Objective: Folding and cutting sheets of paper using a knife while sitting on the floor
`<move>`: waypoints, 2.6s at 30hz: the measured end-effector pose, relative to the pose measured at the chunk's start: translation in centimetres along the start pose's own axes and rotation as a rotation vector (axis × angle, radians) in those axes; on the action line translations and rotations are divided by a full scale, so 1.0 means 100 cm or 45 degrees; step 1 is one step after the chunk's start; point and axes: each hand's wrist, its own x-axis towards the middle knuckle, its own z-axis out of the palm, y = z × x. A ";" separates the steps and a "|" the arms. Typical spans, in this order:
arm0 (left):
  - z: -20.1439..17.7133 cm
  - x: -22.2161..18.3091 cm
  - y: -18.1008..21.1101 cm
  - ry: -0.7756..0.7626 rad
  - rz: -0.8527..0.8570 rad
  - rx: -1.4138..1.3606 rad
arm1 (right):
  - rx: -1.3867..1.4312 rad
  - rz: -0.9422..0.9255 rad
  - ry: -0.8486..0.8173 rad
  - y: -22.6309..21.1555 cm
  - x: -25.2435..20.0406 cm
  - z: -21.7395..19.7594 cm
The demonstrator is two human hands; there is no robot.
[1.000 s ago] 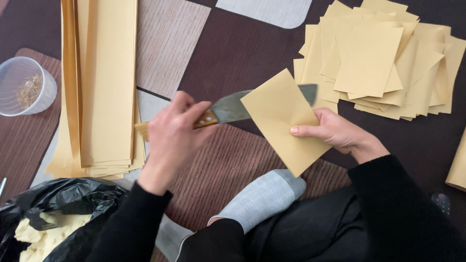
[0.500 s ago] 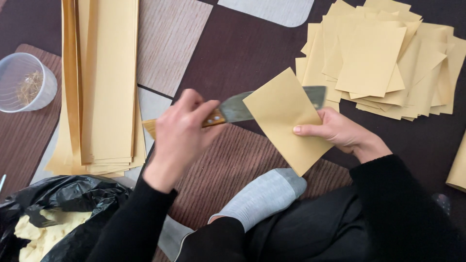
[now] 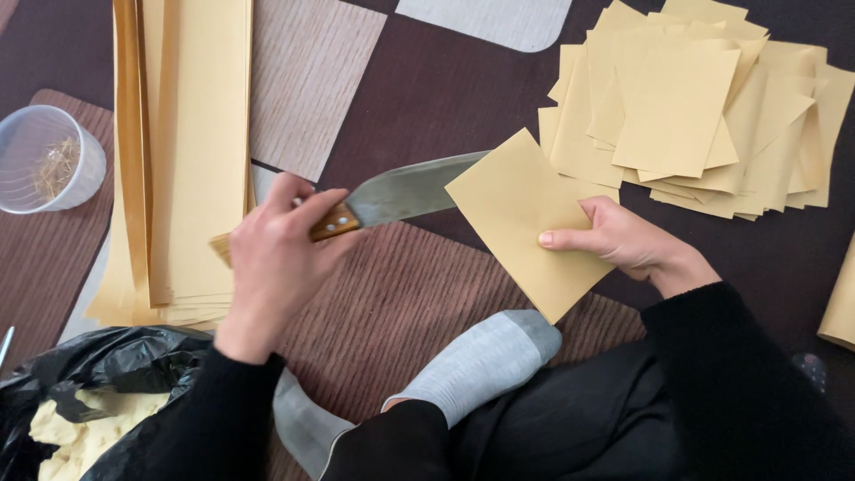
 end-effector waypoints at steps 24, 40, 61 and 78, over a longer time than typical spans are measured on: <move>0.000 0.007 0.013 -0.004 0.008 -0.018 | -0.085 0.040 -0.045 -0.002 -0.005 0.009; 0.018 0.021 0.047 -0.027 0.137 -0.083 | -0.169 0.100 -0.113 -0.010 -0.009 0.024; 0.042 0.010 -0.030 0.079 -0.372 -0.094 | -0.205 0.075 -0.071 0.001 0.000 0.016; 0.107 0.000 0.032 0.037 0.044 -0.732 | 0.092 -0.106 0.142 0.002 0.012 0.046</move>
